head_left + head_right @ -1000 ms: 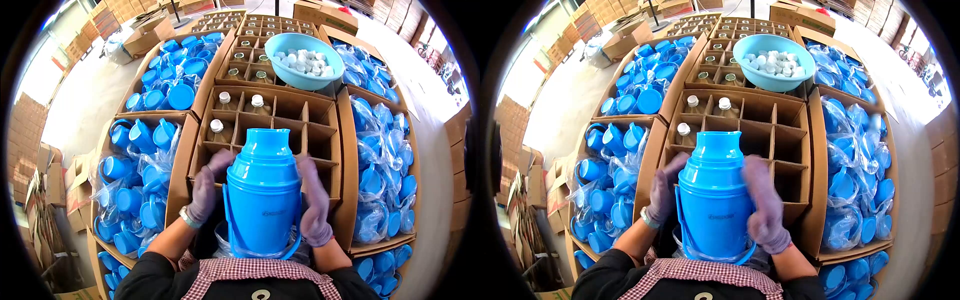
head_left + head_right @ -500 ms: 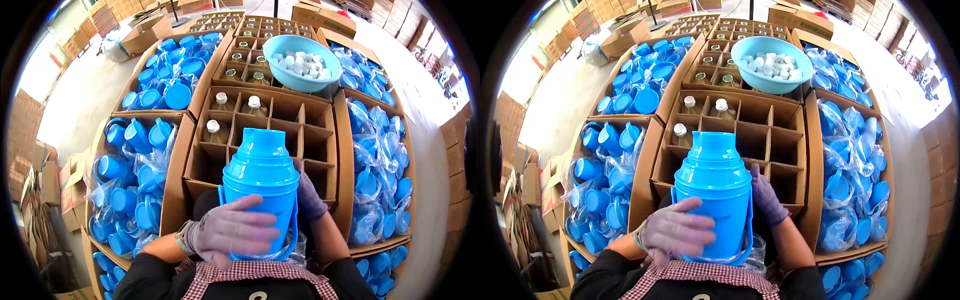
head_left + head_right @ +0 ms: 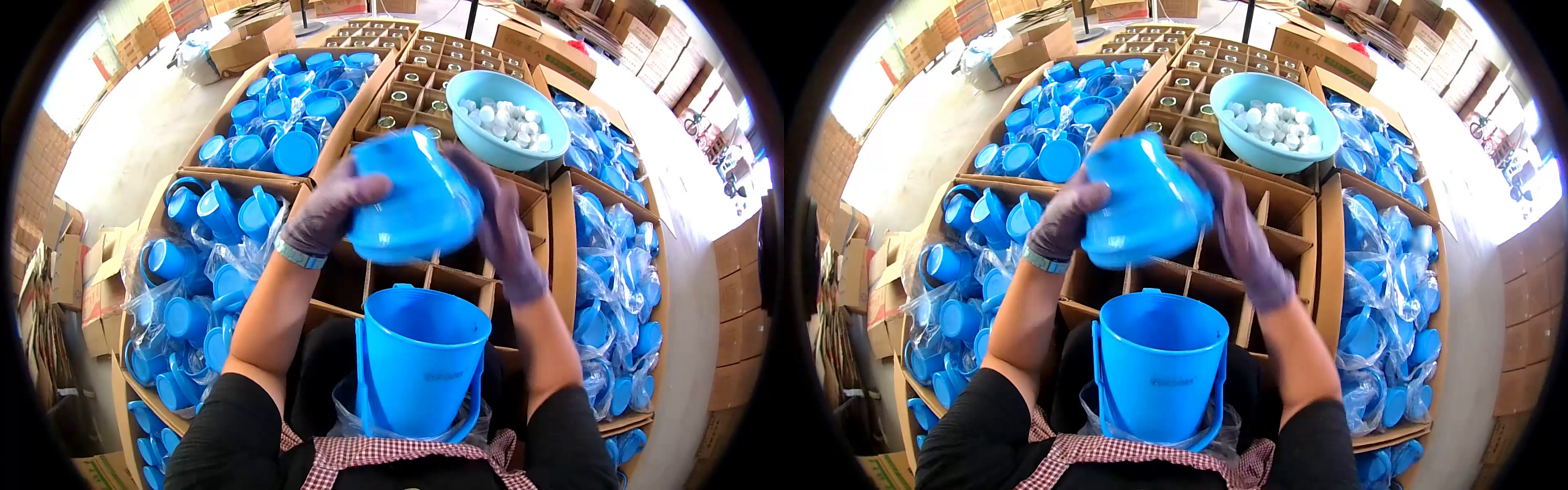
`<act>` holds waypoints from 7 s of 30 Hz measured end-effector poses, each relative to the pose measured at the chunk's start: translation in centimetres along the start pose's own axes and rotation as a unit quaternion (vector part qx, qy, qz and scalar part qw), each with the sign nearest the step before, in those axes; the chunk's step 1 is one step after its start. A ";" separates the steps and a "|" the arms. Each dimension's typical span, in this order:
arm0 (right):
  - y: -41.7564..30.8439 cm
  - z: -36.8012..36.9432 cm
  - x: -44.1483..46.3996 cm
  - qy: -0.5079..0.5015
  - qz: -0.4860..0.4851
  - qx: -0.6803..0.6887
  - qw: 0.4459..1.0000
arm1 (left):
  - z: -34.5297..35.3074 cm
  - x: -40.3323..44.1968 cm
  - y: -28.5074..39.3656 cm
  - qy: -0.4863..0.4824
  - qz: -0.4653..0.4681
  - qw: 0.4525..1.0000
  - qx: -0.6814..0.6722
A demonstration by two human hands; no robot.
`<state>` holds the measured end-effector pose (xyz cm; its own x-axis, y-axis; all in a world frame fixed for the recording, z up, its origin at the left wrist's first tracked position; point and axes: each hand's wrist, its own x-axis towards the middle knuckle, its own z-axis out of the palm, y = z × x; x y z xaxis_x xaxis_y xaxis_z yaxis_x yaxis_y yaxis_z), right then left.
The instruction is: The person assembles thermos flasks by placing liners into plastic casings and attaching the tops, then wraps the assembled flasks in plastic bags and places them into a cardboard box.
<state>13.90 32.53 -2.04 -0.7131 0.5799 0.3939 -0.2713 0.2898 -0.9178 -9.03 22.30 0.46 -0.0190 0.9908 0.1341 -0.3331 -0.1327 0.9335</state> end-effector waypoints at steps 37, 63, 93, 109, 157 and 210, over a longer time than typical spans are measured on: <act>-6.9 -13.0 19.4 -0.124 -0.142 -0.140 0.972 | -3.4 -6.5 1.2 -0.182 -0.101 0.977 0.055; -9.5 -4.7 -4.3 -0.041 -0.026 -0.349 0.936 | 1.1 0.7 -6.0 -0.293 -0.218 0.929 -0.059; 0.8 3.0 -7.6 0.062 0.061 0.305 0.948 | 8.8 -6.9 -0.4 0.003 -0.135 0.870 0.475; -8.7 6.8 -15.4 0.134 -0.046 -0.333 0.932 | 4.4 -13.5 -9.3 0.104 0.002 0.994 -0.046; -33.8 12.2 -11.9 -0.192 0.026 -0.552 0.811 | 12.0 -25.7 4.3 -0.162 -0.007 0.986 0.031; -23.2 7.1 -13.5 -0.062 0.079 -0.540 0.836 | 20.5 -27.5 -0.8 0.006 0.126 0.991 0.047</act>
<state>25.23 12.51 13.57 -0.7640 0.6125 0.2027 0.5267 0.7736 -0.3523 11.06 -5.34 2.86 -0.1015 0.9263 0.3629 -0.2265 -0.3767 0.8982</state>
